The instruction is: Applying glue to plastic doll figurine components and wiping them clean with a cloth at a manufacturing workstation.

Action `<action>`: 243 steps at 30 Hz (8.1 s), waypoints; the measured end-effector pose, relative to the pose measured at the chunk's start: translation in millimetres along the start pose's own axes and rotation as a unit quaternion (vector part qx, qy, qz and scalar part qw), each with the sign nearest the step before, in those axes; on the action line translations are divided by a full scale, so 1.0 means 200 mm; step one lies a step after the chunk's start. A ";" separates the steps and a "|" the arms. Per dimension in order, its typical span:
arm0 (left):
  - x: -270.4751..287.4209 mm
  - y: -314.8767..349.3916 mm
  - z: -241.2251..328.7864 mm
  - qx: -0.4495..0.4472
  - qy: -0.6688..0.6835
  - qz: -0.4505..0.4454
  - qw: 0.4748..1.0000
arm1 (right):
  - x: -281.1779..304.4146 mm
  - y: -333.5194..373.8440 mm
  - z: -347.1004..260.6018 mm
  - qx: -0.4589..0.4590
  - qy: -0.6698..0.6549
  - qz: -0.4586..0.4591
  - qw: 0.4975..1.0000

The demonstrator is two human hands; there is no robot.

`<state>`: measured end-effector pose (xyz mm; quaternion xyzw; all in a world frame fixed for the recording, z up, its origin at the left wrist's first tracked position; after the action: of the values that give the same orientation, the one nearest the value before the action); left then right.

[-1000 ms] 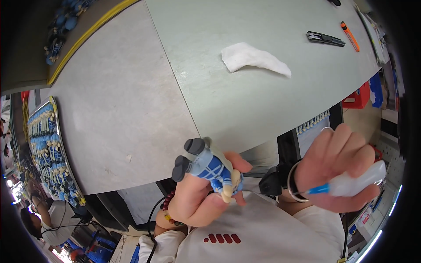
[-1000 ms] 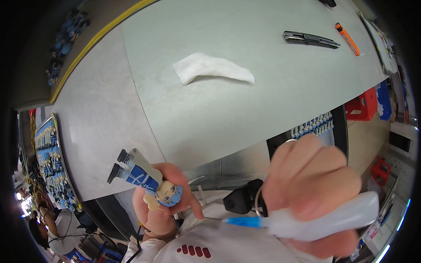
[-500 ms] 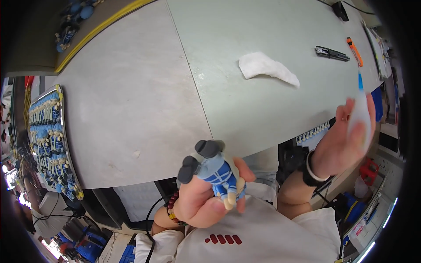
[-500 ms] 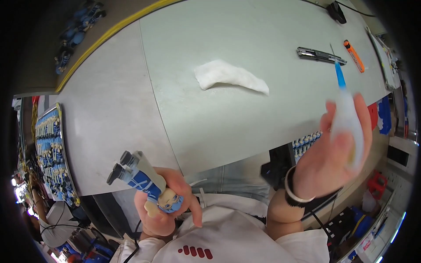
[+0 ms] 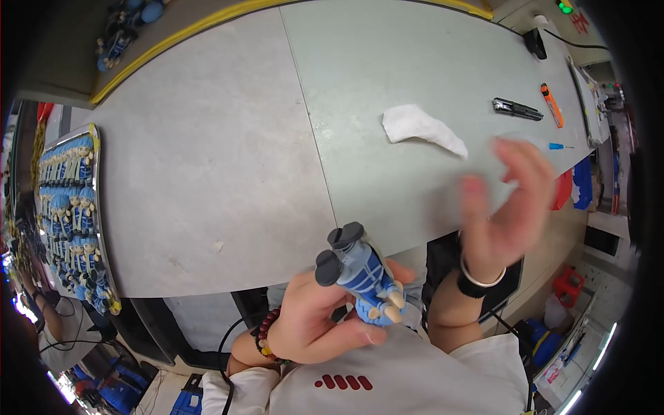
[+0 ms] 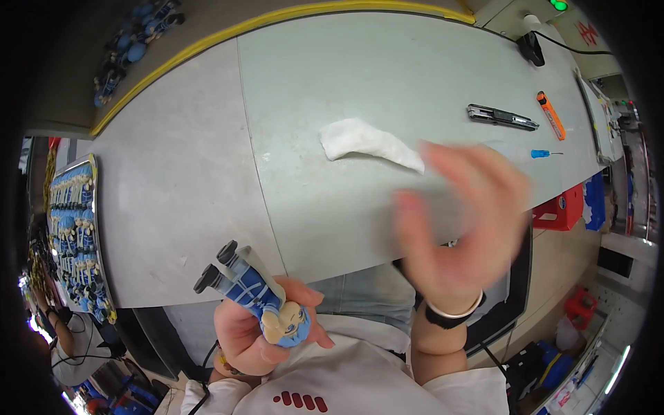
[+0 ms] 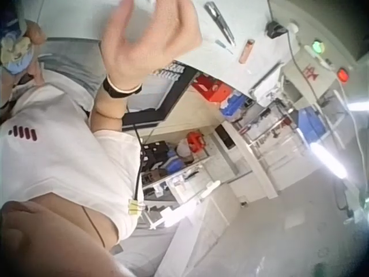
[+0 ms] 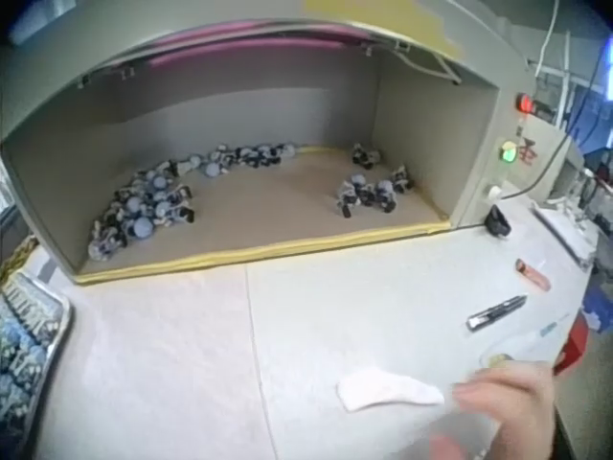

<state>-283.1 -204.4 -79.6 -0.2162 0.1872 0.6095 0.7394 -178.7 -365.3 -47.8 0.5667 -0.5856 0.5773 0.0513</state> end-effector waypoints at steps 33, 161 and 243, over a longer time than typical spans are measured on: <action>-0.06 -0.02 0.09 0.054 -0.195 0.041 0.979 | 0.00 0.13 -0.15 0.119 -0.375 -0.051 0.918; -0.06 0.00 0.03 0.063 -0.062 0.013 0.996 | 0.09 0.14 -0.09 0.131 -0.298 0.026 0.945; -0.01 0.04 0.02 -0.048 0.031 0.110 0.992 | -0.07 0.04 0.02 -0.078 -0.080 0.034 0.993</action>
<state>-292.1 -202.4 -76.8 -0.2480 0.2030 0.6882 0.6509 -177.8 -362.2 -63.7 0.5847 -0.6502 0.4842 0.0289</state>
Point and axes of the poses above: each hand's wrist, its own y-axis away from the middle knuckle, its own x-axis out of the back of the hand, z = x × y, the point moved 1 cm from there along -y, towards the middle knuckle, and after that the axes turned 4 degrees about y, right-handed, at the moved point
